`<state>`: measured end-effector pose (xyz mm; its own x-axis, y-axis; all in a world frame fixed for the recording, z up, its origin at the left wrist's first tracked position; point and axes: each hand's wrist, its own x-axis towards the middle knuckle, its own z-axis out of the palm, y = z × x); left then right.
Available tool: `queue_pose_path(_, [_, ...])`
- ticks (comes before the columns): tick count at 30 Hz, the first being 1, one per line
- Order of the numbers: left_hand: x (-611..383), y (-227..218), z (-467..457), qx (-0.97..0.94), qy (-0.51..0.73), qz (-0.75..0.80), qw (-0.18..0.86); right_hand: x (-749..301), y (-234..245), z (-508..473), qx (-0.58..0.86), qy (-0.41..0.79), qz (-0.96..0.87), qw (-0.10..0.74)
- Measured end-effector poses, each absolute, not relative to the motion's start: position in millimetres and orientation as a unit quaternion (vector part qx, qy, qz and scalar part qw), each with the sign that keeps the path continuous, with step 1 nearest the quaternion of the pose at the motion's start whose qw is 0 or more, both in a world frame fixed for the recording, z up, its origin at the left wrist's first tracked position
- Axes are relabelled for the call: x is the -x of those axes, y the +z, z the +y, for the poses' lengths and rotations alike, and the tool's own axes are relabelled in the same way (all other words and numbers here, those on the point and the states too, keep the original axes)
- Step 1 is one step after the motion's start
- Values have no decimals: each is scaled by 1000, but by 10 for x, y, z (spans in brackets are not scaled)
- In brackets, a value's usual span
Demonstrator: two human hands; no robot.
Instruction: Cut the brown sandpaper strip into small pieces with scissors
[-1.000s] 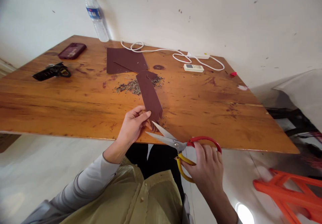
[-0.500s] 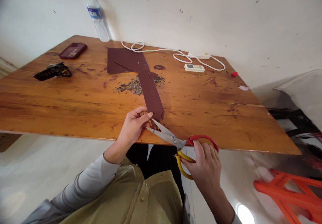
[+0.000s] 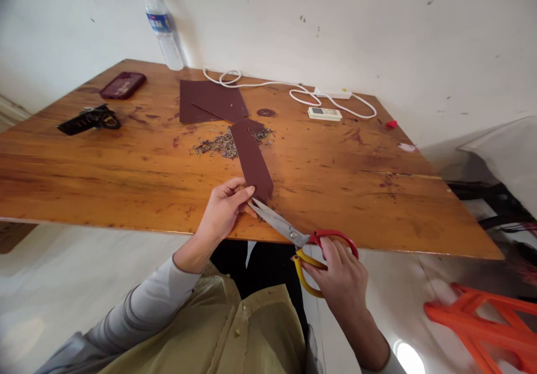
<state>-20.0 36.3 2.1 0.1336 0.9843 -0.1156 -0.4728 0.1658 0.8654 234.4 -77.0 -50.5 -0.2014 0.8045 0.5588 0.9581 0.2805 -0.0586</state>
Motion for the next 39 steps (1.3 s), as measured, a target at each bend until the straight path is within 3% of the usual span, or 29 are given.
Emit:
queue_pose_path(13, [199, 16, 372, -337, 542, 357, 682, -2308, -381, -737, 598, -82, -760, 241])
queue_pose_path(28, [187, 2, 373, -328, 574, 372, 652, -2244, -229, -788, 563, -218, -770, 209])
queue_pose_path(39, [191, 9, 365, -314, 577, 354, 666, -2229, -230, -760, 567, -227, -764, 208])
